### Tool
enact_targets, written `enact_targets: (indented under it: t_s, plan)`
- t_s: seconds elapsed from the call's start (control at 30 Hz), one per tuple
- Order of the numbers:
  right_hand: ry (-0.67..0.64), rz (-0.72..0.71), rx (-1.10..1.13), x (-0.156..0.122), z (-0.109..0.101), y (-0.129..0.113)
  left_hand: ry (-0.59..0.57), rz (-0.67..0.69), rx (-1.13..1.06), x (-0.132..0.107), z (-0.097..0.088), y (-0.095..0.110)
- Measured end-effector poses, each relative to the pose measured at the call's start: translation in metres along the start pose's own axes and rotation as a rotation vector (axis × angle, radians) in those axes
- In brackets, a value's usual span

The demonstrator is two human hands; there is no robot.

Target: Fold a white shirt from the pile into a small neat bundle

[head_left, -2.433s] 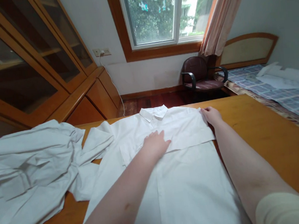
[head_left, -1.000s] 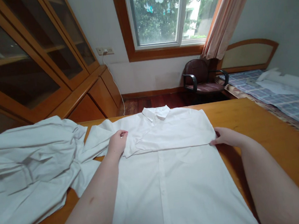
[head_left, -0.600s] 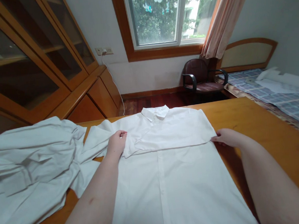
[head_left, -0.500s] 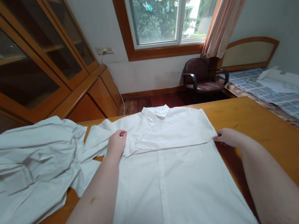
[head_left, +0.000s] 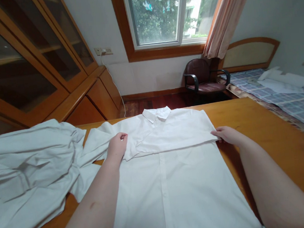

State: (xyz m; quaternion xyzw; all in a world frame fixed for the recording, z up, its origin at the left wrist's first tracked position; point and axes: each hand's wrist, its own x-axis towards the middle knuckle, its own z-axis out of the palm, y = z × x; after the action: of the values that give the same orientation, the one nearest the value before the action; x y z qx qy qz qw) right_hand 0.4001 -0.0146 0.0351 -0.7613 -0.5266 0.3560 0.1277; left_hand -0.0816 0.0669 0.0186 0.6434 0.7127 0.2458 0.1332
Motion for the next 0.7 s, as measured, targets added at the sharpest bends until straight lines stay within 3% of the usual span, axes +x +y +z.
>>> enact_targets:
  t_s: [0.2,0.33,0.43,0.53,0.7]
  plan:
    - [0.045,0.094,-0.174,0.002,-0.003,0.000,-0.025,-0.014,0.010,0.002,0.003,-0.003]
    - [0.105,0.120,-0.020,0.004,-0.002,0.001,-0.013,0.008,0.008,0.002,0.004,-0.003]
    - [0.243,0.086,0.050,0.009,0.001,0.002,-0.049,0.020,0.007,0.000,0.004,-0.002]
    - [0.370,0.071,-0.039,0.015,0.005,0.000,-0.092,0.043,0.011,-0.001,0.004,0.000]
    - [0.376,0.110,-0.244,0.020,0.008,-0.004,-0.068,0.036,0.006,0.000,0.004,-0.001]
